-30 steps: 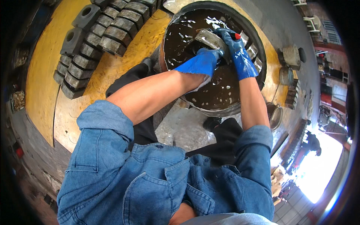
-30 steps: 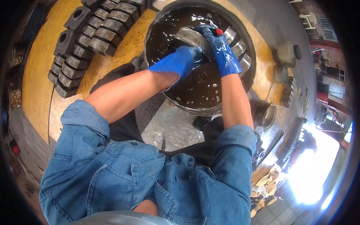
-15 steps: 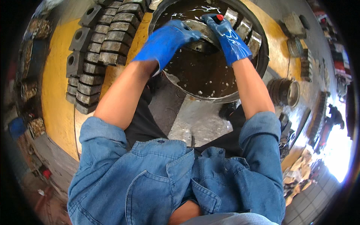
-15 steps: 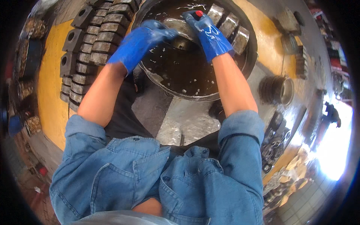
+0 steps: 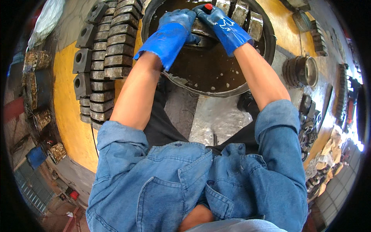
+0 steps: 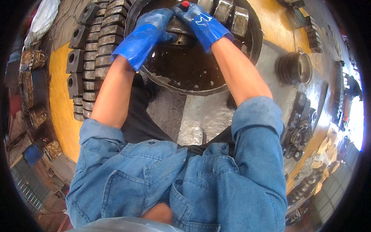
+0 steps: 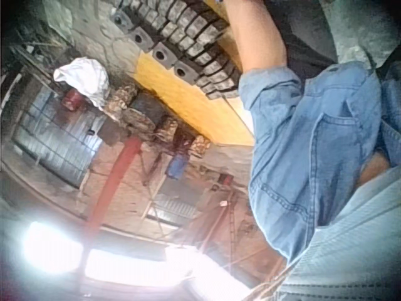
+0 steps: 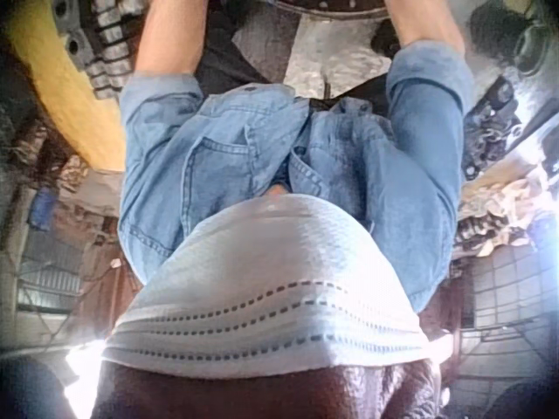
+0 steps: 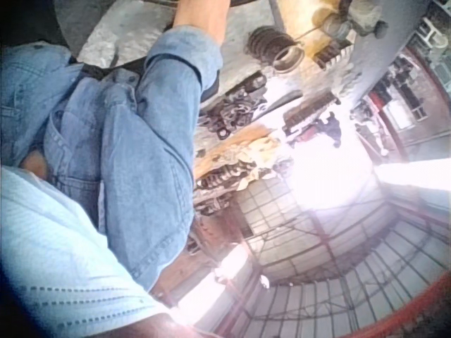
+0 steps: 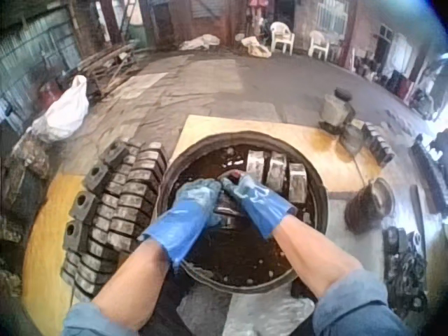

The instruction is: The person, wearing blue gloves, cleans metal blocks and rings by dipping them into a bucket of dark liquid and scrubbing them with a small brush. They handle each part individually, lifting them out of the liquid to scrub the surfaces and then placing them back or setting them aside.

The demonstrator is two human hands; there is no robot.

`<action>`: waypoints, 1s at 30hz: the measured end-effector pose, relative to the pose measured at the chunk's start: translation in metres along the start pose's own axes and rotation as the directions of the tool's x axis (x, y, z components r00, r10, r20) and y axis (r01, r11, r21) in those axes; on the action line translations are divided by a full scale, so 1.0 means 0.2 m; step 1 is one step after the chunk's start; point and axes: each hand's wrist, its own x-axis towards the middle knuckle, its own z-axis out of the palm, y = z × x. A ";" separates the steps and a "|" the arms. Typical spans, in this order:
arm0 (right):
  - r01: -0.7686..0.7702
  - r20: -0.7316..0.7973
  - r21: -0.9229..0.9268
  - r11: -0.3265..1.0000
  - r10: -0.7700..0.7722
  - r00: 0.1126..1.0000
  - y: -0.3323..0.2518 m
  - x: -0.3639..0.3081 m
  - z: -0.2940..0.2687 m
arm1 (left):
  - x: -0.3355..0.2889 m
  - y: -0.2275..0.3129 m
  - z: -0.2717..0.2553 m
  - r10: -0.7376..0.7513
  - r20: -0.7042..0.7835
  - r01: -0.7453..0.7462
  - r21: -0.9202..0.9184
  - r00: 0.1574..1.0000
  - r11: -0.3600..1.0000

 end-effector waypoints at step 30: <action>-0.340 -0.204 0.025 0.940 0.338 0.919 -0.18 -1.03 -0.25 | 0.13 0.07 0.06 -0.239 0.268 0.283 -0.141 0.933 0.949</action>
